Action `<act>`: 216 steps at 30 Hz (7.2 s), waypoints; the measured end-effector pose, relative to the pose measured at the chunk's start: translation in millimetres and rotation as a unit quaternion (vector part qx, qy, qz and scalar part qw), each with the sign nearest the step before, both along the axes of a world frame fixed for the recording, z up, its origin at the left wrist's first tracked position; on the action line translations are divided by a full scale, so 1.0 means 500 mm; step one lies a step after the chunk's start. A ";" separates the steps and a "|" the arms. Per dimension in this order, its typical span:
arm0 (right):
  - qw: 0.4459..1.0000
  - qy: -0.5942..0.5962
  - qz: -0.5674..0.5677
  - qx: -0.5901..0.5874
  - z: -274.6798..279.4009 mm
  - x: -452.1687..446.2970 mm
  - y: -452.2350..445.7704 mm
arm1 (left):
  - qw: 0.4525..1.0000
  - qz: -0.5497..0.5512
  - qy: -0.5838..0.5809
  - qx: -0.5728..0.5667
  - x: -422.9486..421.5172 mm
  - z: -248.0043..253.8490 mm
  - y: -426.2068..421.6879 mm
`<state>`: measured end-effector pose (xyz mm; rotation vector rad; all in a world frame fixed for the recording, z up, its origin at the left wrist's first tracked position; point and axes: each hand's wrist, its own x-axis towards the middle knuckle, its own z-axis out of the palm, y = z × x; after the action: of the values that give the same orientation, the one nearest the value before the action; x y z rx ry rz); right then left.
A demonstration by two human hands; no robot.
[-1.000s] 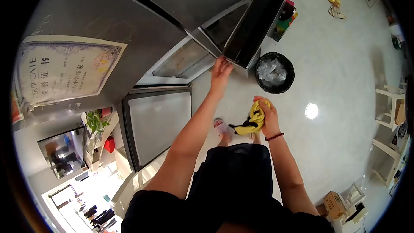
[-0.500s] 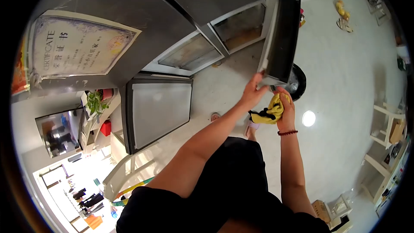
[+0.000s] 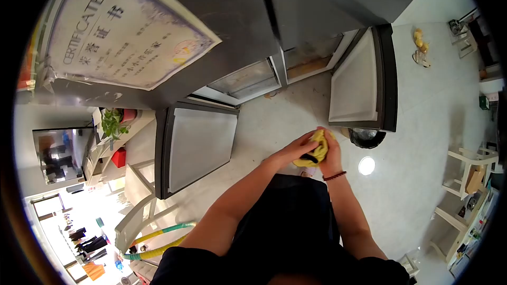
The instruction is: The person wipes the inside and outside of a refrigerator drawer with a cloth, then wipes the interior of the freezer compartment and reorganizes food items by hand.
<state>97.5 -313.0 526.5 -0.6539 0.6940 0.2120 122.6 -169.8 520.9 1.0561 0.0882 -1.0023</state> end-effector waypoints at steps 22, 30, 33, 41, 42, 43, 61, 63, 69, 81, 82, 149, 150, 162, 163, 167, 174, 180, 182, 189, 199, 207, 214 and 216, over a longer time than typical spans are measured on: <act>0.541 -0.456 0.313 -0.633 -0.159 0.444 0.390 | 0.877 0.377 -0.188 0.231 0.277 -0.211 0.421; 0.329 -0.533 0.277 -0.729 -0.314 0.581 0.386 | 0.649 0.278 -0.406 0.581 0.363 -0.311 0.433; 0.341 -0.589 0.195 -0.706 -0.334 0.590 0.389 | 0.628 0.328 -0.453 0.541 0.366 -0.337 0.426; 0.353 -0.642 0.105 -0.673 -0.369 0.572 0.388 | 0.426 0.369 -0.594 0.574 0.364 -0.374 0.464; 0.364 -0.637 0.121 -0.669 -0.368 0.572 0.387 | 0.437 0.355 -0.584 0.585 0.362 -0.372 0.471; 0.373 -0.635 0.134 -0.663 -0.347 0.572 0.390 | 0.443 0.344 -0.574 0.596 0.365 -0.377 0.480; 0.235 -0.550 0.185 -0.780 -0.449 0.565 0.414 | 0.730 0.192 -0.524 0.394 0.381 -0.316 0.626; 0.274 -0.543 0.227 -0.761 -0.441 0.565 0.407 | 0.747 0.192 -0.512 0.378 0.389 -0.316 0.633; 0.301 -0.554 0.300 -0.716 -0.419 0.503 0.367 | 0.803 0.191 -0.465 0.320 0.399 -0.305 0.646; 0.304 -0.522 0.461 -0.650 -0.344 0.426 0.304 | 0.857 0.231 -0.397 0.233 0.398 -0.291 0.649; 0.297 -0.533 0.461 -0.644 -0.340 0.420 0.300 | 0.855 0.224 -0.403 0.239 0.399 -0.294 0.654; 0.440 -0.520 0.210 -0.701 -0.227 0.571 0.414 | 0.760 0.281 -0.488 0.325 0.384 -0.331 0.621; 0.427 -0.529 0.162 -0.715 -0.244 0.614 0.448 | 0.749 0.281 -0.501 0.331 0.385 -0.338 0.619; 0.528 -0.427 0.148 -0.718 -0.249 0.786 0.601 | 0.694 0.285 -0.510 0.422 0.374 -0.345 0.606; 0.372 -0.516 0.039 -0.771 -0.231 0.798 0.584 | 0.697 0.290 -0.506 0.417 0.378 -0.344 0.606; 0.780 -0.480 0.106 -0.387 -0.211 0.756 0.567 | 0.709 0.307 -0.508 0.380 0.373 -0.337 0.602; 0.844 -0.510 -0.013 -0.166 -0.280 0.911 0.514 | 0.680 0.338 -0.524 0.386 0.382 -0.366 0.604; 0.911 -0.401 0.002 -0.097 -0.191 0.785 0.513 | 0.696 0.330 -0.477 0.423 0.355 -0.337 0.594; 0.912 -0.398 0.003 -0.098 -0.189 0.796 0.512 | 0.673 0.333 -0.490 0.442 0.361 -0.347 0.599; 0.899 -0.370 -0.001 -0.233 -0.181 0.766 0.499 | 0.692 0.325 -0.445 0.466 0.349 -0.331 0.598; 0.616 -0.577 0.230 -0.484 -0.196 0.612 0.509 | 0.671 0.338 -0.463 0.470 0.347 -0.333 0.594; 0.211 -0.597 0.062 -0.772 -0.254 0.607 0.510 | 0.648 0.315 -0.510 0.469 0.364 -0.341 0.596; 0.255 -0.532 0.018 -0.808 -0.287 0.646 0.643 | 0.636 0.321 -0.524 0.467 0.371 -0.359 0.598; 0.341 -0.587 0.083 -0.730 -0.283 0.651 0.633 | 0.648 0.322 -0.519 0.456 0.368 -0.357 0.596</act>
<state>422.9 3.3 384.9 -2.2746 -0.9652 -0.8672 306.9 128.4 342.3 2.1875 0.0085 0.5287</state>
